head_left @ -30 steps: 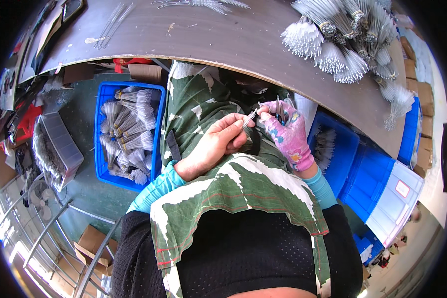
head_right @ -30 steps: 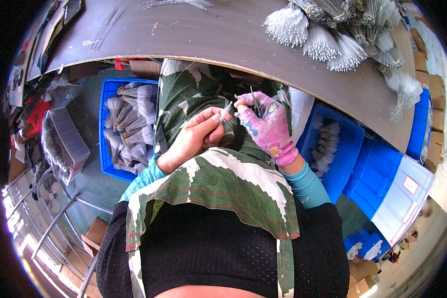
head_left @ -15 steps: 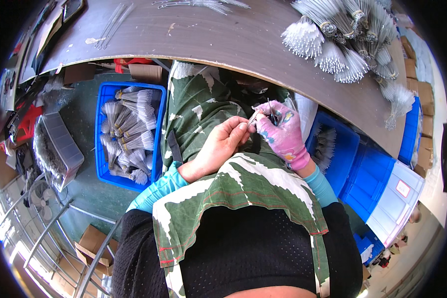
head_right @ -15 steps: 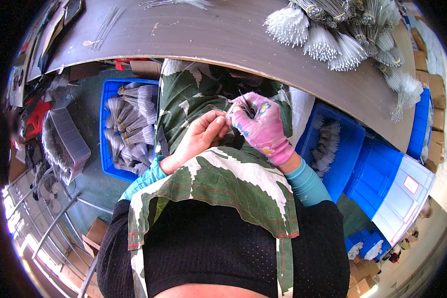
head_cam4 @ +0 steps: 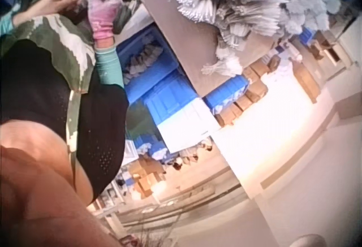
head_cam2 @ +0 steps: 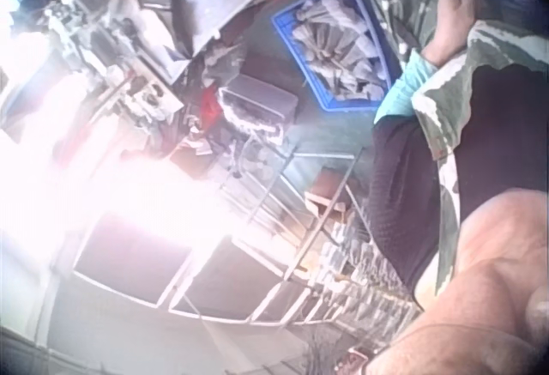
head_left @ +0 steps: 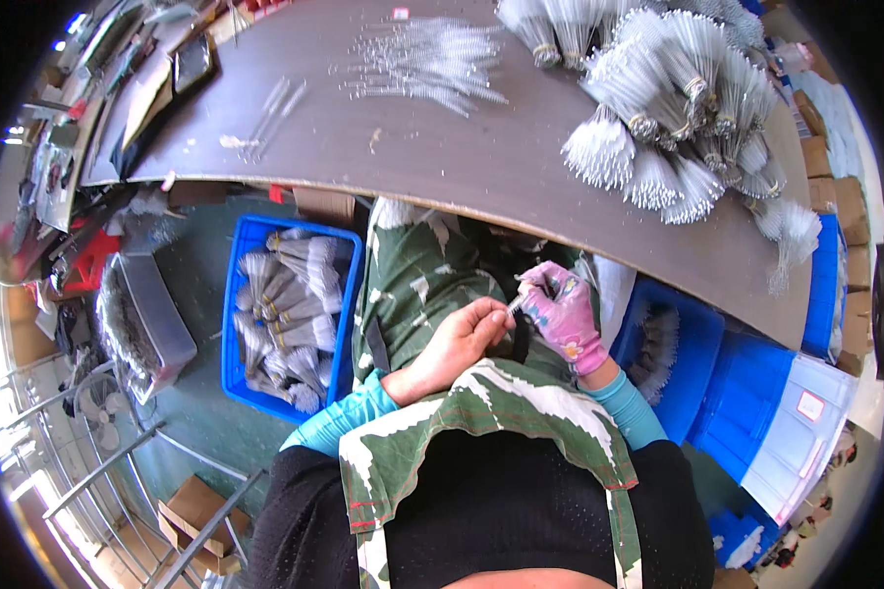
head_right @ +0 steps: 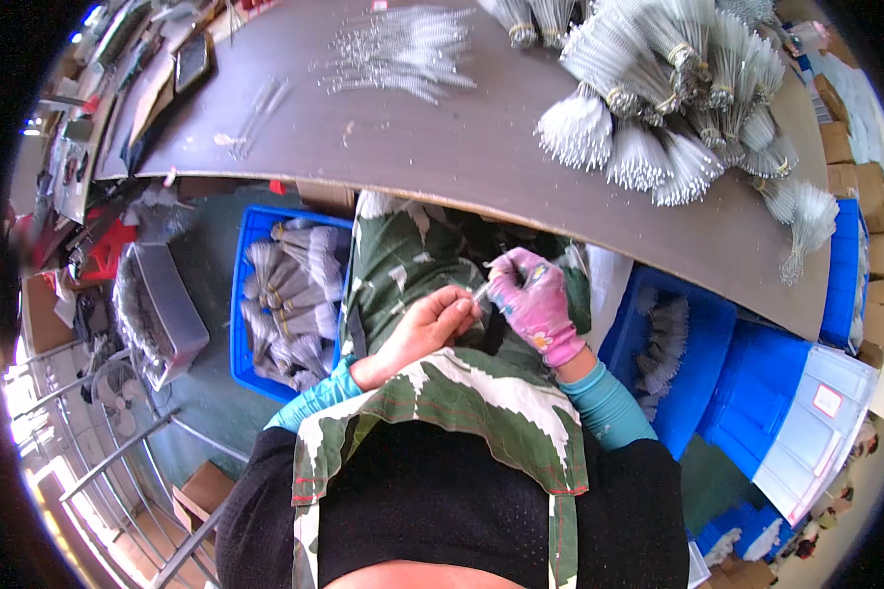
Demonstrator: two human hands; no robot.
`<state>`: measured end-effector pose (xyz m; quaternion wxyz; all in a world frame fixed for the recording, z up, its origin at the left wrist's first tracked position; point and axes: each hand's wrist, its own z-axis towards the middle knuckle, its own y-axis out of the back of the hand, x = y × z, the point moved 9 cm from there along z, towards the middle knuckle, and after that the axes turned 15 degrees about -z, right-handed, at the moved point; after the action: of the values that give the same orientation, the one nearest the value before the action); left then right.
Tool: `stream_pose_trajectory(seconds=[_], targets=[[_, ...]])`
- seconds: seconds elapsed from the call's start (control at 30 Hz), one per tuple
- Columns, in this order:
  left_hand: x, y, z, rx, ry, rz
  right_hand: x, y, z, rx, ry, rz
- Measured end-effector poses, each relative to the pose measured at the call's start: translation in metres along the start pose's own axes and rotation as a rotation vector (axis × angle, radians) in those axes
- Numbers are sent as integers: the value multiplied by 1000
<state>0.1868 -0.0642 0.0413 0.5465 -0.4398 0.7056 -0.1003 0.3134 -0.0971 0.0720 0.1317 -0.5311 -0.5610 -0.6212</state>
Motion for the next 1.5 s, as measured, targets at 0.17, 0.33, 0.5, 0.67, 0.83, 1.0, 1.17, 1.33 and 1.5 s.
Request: stream_pose_trajectory(seconds=[0.17,0.33,0.5,0.67,0.83,1.0,1.17,1.33,1.5], targets=[[-145,16,5,-220,-559,707,-46,-18,0,175,-273,423],[-278,13,53,-231,-1152,1343,-50,-28,-18,251,-262,539],[-301,45,110,-239,-1178,1488,-43,-35,-23,277,-263,445],[-284,9,87,-387,-1155,1394,-46,-14,-32,224,-268,485],[-219,-122,4,486,-849,1314,-6,24,-17,247,-152,175],[-199,-227,-63,948,-147,320,5,25,-6,153,-92,118],[-193,-242,-70,1014,-242,462,13,30,-11,134,-22,170],[-189,-250,-75,1038,-410,666,-9,77,-16,26,-121,252],[-188,-255,-75,1016,-642,898,-11,159,-6,-227,-121,227]])
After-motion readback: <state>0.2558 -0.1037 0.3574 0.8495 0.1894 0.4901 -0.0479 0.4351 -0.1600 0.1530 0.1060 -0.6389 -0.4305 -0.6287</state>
